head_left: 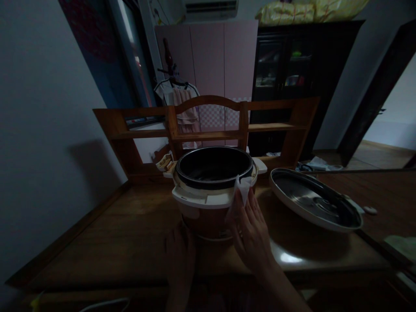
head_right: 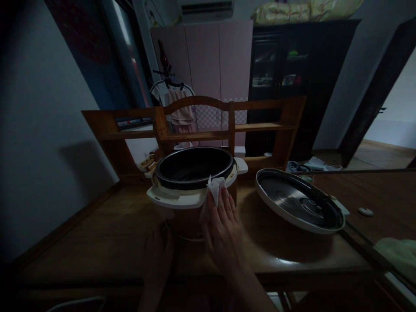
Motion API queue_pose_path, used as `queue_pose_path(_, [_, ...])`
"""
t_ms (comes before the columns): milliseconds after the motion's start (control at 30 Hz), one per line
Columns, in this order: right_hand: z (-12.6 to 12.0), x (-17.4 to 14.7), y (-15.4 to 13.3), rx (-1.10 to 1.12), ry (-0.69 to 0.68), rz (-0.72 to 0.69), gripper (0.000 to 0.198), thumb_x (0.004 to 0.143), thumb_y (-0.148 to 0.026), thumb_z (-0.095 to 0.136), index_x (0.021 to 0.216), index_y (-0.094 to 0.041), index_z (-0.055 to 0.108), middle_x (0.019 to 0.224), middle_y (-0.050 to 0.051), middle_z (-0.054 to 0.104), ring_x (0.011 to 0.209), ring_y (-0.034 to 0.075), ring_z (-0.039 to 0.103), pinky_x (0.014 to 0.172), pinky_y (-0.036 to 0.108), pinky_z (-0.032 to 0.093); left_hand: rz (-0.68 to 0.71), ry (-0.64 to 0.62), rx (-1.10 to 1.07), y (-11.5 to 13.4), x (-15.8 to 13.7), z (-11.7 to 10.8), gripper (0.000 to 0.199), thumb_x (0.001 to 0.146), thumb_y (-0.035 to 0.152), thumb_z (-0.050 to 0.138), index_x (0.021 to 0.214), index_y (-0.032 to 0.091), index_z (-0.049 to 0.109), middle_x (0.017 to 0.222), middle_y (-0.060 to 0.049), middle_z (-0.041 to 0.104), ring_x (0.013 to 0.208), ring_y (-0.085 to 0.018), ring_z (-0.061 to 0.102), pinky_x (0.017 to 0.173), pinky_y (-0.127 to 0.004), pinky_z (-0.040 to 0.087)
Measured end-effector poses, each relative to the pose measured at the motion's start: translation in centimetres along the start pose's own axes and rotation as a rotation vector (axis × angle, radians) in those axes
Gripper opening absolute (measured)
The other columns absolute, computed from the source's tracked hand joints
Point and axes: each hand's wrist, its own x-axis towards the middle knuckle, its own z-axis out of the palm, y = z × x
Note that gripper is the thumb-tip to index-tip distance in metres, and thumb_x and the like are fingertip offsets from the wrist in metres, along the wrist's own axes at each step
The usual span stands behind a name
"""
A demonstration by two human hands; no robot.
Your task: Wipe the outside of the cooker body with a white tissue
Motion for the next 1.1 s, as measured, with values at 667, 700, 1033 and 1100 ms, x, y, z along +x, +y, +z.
queue_pose_path(667, [1.9, -5.7, 3.3, -0.129, -0.152, -0.09, 0.071, 0.096, -0.025, 0.047, 0.157, -0.012, 0.012, 0.163, 0.012, 0.018, 0.15, 0.034, 0.014, 0.117, 0.056, 0.029, -0.028, -0.018, 0.092, 0.7, 0.6, -0.1, 0.035, 0.094, 0.024, 0.041, 0.123, 0.016, 0.058, 0.114, -0.012, 0.064, 0.106, -0.024, 0.058, 0.095, -0.041, 0.044])
queue_pose_path(700, [1.7, -5.9, 3.7, -0.147, -0.178, -0.13, 0.07, 0.095, -0.026, 0.049, 0.156, -0.011, 0.017, 0.163, 0.013, 0.019, 0.15, 0.034, 0.014, 0.118, 0.056, 0.028, -0.036, -0.025, 0.097, 0.7, 0.6, 0.0, 0.035, 0.094, 0.025, 0.041, 0.123, 0.016, 0.058, 0.114, -0.012, 0.064, 0.106, -0.024, 0.058, 0.095, -0.041, 0.044])
queue_pose_path(1033, [2.9, -2.0, 2.8, -0.113, -0.231, -0.524, 0.036, 0.098, -0.029, 0.051, 0.133, -0.024, 0.055, 0.153, 0.001, 0.043, 0.138, 0.022, 0.043, 0.111, 0.042, 0.036, 0.167, 0.037, 0.237, -0.2, -0.2, 0.5, 0.035, 0.091, 0.011, 0.04, 0.118, 0.017, 0.063, 0.126, -0.015, 0.06, 0.112, -0.027, 0.055, 0.098, -0.045, 0.043])
queue_pose_path(1100, [3.1, -1.1, 2.0, -0.098, -0.206, -0.553, 0.037, 0.098, -0.028, 0.051, 0.135, -0.022, 0.054, 0.153, 0.003, 0.043, 0.137, 0.021, 0.044, 0.11, 0.039, 0.037, 0.194, 0.052, 0.264, -0.4, -0.2, 0.6, 0.036, 0.091, 0.011, 0.04, 0.118, 0.017, 0.063, 0.127, -0.015, 0.059, 0.113, -0.027, 0.055, 0.098, -0.046, 0.043])
